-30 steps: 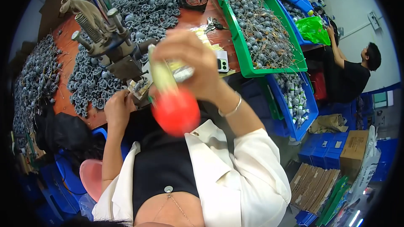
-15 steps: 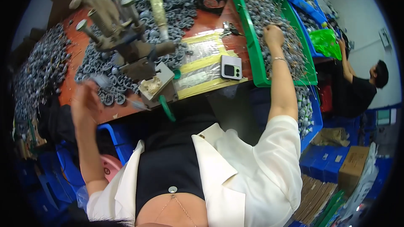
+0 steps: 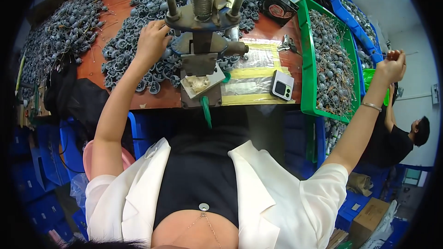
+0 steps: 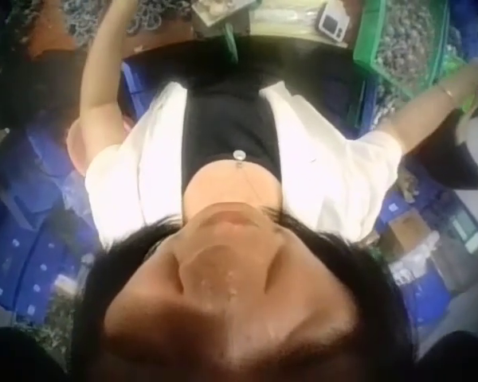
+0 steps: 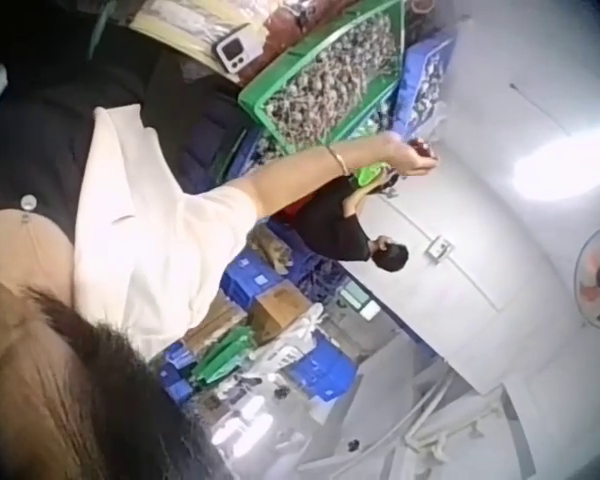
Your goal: Fitting small plastic sleeves onto metal components and using a manual press machine to secure them.
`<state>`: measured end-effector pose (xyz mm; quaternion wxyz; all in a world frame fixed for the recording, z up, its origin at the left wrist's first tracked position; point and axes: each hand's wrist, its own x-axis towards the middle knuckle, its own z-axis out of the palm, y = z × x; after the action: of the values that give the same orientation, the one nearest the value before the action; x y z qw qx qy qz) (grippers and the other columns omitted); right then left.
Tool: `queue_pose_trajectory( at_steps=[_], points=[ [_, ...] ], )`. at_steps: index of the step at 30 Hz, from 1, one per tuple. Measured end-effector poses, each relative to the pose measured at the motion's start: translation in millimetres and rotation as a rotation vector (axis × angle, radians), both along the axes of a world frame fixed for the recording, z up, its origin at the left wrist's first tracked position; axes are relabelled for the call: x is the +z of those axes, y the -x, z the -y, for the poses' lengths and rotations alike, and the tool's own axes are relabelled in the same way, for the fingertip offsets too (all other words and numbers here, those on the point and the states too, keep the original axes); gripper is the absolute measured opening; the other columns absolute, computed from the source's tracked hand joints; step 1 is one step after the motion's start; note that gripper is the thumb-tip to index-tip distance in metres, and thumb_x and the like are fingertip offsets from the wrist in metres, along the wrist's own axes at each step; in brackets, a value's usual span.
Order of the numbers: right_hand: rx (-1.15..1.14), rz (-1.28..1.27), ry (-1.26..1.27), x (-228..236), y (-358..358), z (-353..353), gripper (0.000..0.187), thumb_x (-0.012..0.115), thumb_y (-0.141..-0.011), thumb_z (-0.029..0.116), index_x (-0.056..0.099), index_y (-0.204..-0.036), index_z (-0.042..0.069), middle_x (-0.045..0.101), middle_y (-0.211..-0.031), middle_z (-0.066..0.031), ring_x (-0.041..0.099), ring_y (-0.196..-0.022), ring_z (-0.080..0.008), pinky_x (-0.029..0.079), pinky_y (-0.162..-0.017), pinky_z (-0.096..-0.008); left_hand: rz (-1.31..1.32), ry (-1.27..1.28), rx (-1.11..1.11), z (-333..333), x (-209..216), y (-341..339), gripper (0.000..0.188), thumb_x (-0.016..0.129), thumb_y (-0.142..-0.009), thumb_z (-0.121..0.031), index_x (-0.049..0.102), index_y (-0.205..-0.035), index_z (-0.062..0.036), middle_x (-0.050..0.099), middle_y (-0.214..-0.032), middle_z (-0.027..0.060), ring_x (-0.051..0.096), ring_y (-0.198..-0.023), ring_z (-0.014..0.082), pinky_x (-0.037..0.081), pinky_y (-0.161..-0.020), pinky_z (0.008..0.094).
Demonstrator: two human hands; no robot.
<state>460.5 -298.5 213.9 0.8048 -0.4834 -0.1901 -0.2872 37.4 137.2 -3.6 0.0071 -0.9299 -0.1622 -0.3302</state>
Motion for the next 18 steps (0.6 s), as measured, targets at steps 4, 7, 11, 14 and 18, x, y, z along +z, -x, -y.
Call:
queue_pose_trajectory(
  at_steps=[4,7,11,14,18],
  points=[
    [0.176,0.122,-0.008,17.5,37.3,5.5,0.012,0.054,-0.09,0.006,0.059,-0.092,-0.005,0.055,-0.072,-0.0089,0.049,-0.064,-0.017,0.043,-0.059,-0.0297,-0.147,-0.045,0.04,-25.4,-16.4,-9.0,0.026,0.065,-0.077,-0.017,0.065,-0.103,-0.0123,0.062,-0.1,0.0036,0.053,-0.105,0.022,0.039,-0.09,0.0386],
    [0.388,0.139,0.045,-0.3,77.1,8.6,0.015,0.051,-0.092,0.009,0.058,-0.093,-0.005,0.049,-0.073,-0.0075,0.043,-0.066,-0.0164,0.038,-0.062,-0.0303,-0.194,-0.03,0.01,-23.3,0.1,2.6,0.026,0.066,-0.077,-0.017,0.065,-0.103,-0.0139,0.062,-0.095,0.0027,0.053,-0.102,0.0217,0.037,-0.091,0.0386],
    [0.662,0.062,-0.01,-44.2,152.3,-8.6,0.019,0.049,-0.095,0.013,0.056,-0.093,-0.004,0.039,-0.07,-0.0043,0.035,-0.065,-0.0152,0.032,-0.063,-0.0295,0.059,-0.215,0.139,-17.7,5.3,24.2,0.027,0.067,-0.076,-0.017,0.065,-0.103,-0.014,0.061,-0.092,0.003,0.055,-0.096,0.0199,0.036,-0.09,0.0391],
    [0.778,0.019,-0.07,-76.4,209.0,-31.0,0.018,0.05,-0.095,0.016,0.058,-0.097,0.0,0.038,-0.067,-0.001,0.033,-0.06,-0.012,0.03,-0.058,-0.0274,0.222,0.141,0.091,23.1,8.6,34.4,0.03,0.069,-0.075,-0.014,0.064,-0.104,-0.0084,0.062,-0.091,0.0067,0.056,-0.093,0.0244,0.041,-0.083,0.037],
    [0.84,-0.042,-0.117,-102.0,253.7,-56.1,0.018,0.05,-0.095,0.017,0.058,-0.098,0.001,0.039,-0.066,-0.0001,0.034,-0.059,-0.0107,0.029,-0.056,-0.026,0.249,0.717,-0.189,90.4,-7.6,39.1,0.029,0.072,-0.073,-0.012,0.064,-0.099,-0.0009,0.061,-0.091,0.0123,0.056,-0.09,0.0295,0.046,-0.078,0.0345]
  ],
)
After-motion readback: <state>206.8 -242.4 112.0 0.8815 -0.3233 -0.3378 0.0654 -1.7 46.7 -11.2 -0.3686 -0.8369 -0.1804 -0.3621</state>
